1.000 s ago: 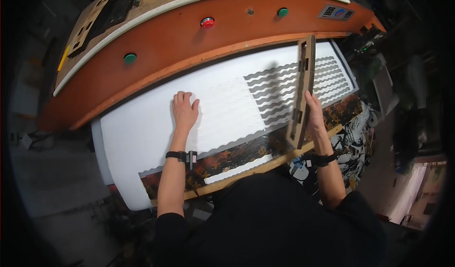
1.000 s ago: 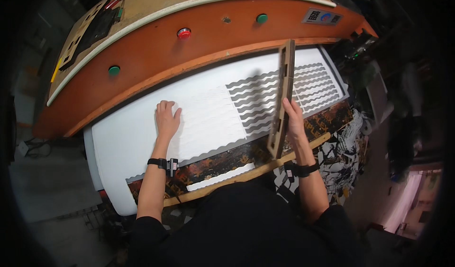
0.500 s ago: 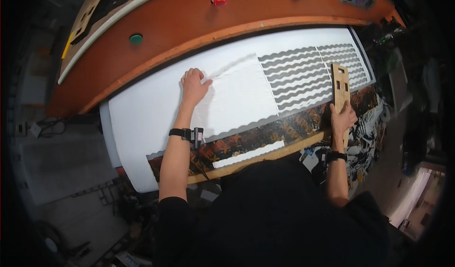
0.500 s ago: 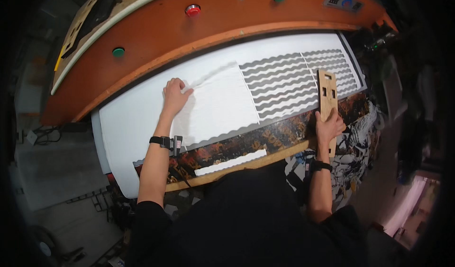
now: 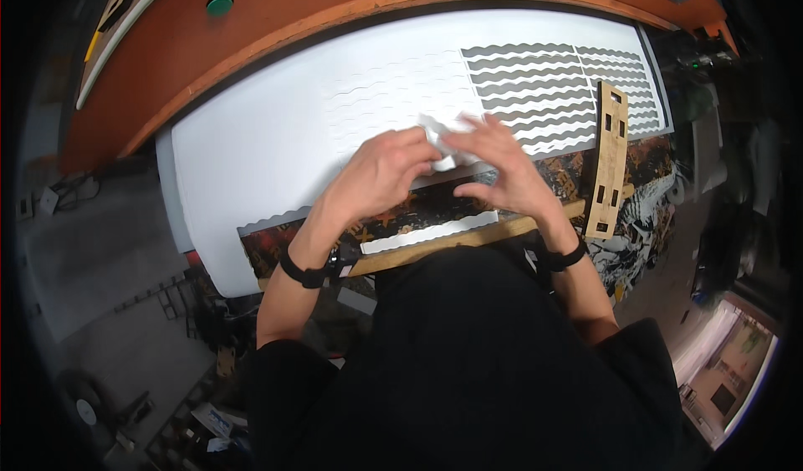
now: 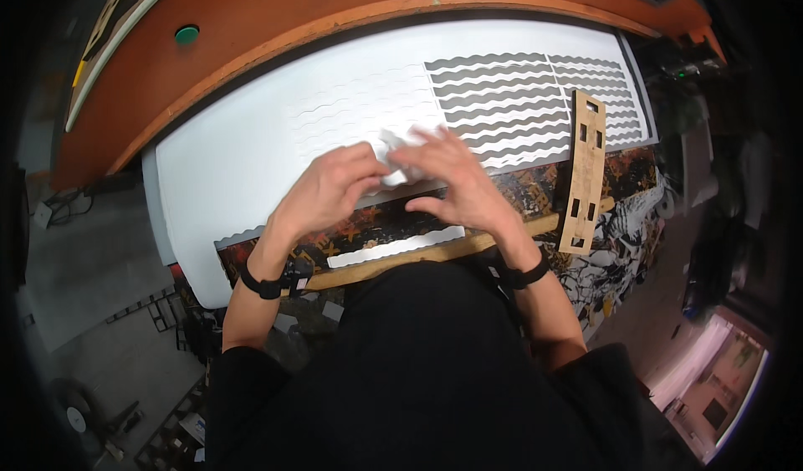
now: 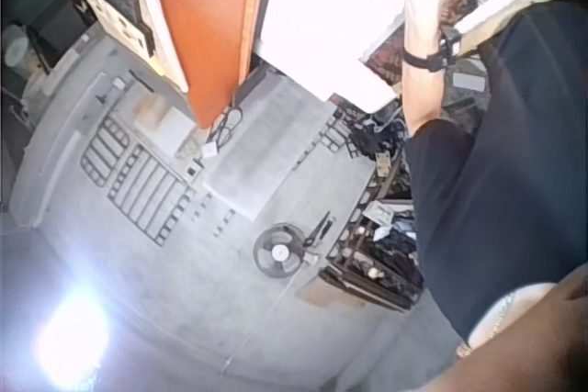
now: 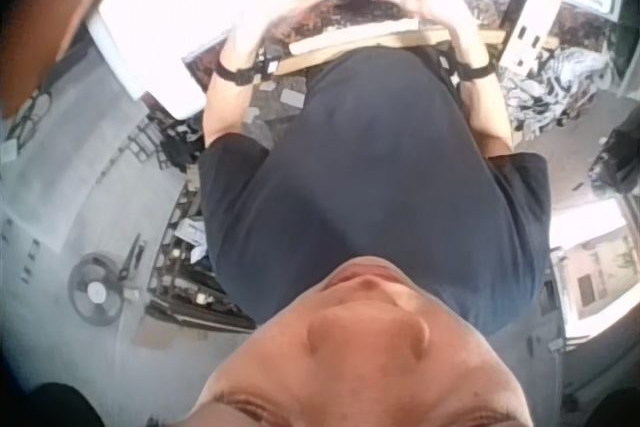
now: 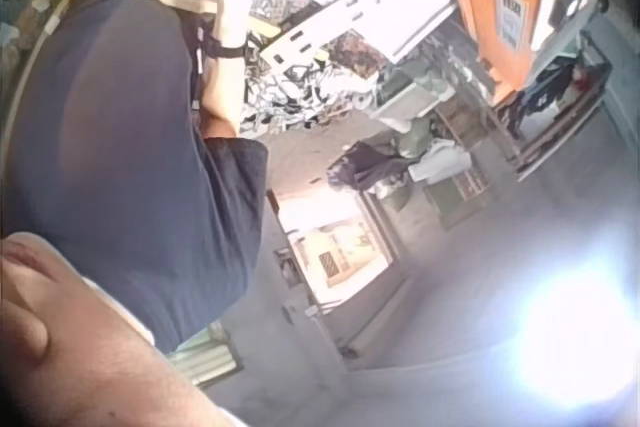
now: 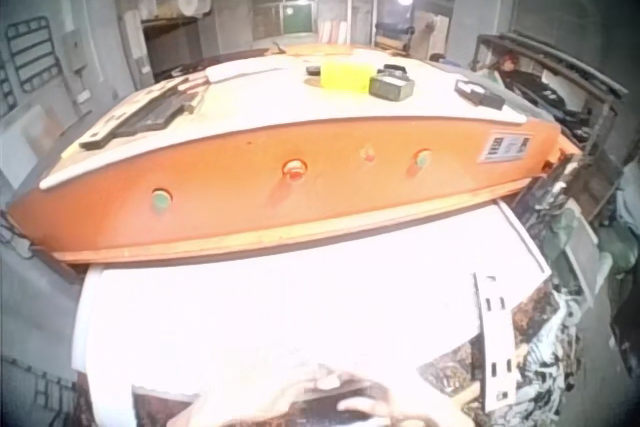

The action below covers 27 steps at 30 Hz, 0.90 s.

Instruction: Operating a die-cutting press to cut shaped pieces from leather sheets.

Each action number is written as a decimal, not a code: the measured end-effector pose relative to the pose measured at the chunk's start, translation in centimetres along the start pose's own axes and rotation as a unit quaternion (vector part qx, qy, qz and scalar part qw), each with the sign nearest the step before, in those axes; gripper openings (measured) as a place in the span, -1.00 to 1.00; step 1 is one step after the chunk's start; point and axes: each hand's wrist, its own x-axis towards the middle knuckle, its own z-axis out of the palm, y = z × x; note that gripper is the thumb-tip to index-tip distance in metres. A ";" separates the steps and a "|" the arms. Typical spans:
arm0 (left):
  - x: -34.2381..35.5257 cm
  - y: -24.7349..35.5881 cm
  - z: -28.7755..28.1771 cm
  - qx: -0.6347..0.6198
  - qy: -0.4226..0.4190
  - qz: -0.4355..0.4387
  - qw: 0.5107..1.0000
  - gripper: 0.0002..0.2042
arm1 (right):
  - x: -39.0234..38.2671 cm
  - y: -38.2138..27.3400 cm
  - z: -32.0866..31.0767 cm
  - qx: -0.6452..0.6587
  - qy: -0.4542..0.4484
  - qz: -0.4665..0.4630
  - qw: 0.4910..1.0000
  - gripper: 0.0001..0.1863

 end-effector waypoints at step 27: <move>-16.8 -0.1 14.9 0.084 0.143 -0.354 0.921 -0.74 | -11.2 0.1 4.7 -0.062 -0.134 0.314 0.938 -0.71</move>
